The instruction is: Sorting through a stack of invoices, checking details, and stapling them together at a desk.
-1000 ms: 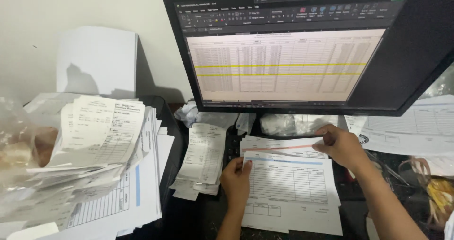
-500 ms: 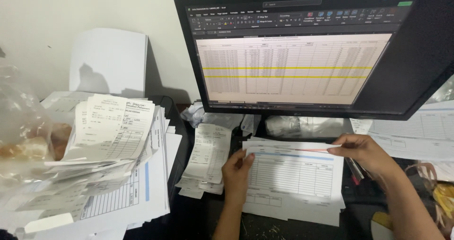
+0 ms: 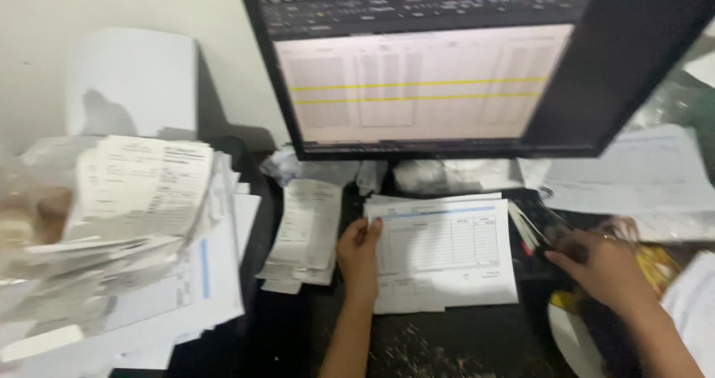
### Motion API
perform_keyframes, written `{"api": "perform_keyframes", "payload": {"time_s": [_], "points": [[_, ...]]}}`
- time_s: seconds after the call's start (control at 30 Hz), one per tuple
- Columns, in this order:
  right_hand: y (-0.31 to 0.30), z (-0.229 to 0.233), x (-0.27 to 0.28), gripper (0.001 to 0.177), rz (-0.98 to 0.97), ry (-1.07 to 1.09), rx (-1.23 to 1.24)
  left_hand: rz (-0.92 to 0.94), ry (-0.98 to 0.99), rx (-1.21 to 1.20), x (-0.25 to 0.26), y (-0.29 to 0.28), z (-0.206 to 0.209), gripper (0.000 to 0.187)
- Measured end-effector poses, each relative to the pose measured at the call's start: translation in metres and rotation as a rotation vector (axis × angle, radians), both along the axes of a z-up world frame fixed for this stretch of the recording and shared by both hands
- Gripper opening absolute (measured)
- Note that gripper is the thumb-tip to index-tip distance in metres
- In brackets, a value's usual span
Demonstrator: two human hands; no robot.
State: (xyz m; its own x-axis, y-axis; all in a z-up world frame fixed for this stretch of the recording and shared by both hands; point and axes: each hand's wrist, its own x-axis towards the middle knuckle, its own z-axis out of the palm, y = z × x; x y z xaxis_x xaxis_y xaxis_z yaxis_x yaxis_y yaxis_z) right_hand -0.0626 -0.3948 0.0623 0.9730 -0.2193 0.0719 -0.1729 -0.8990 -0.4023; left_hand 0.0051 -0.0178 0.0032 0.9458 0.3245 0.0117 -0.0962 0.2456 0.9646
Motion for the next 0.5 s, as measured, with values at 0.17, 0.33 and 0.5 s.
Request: {"api": "perform_keyframes", "payload": {"time_s": [0.17, 0.33, 0.5], "points": [[-0.010, 0.007, -0.034, 0.042, -0.062, 0.080, -0.031, -0.089, -0.031, -0.014, -0.017, -0.026, 0.029, 0.029], [-0.015, 0.013, -0.063, 0.061, -0.132, 0.259, -0.112, -0.129, -0.071, -0.006, -0.022, -0.040, 0.036, 0.028], [-0.019, -0.001, -0.084, 0.100, -0.155, 0.567, -0.244, -0.148, 0.002, 0.041, -0.039, -0.047, 0.061, 0.027]]}}
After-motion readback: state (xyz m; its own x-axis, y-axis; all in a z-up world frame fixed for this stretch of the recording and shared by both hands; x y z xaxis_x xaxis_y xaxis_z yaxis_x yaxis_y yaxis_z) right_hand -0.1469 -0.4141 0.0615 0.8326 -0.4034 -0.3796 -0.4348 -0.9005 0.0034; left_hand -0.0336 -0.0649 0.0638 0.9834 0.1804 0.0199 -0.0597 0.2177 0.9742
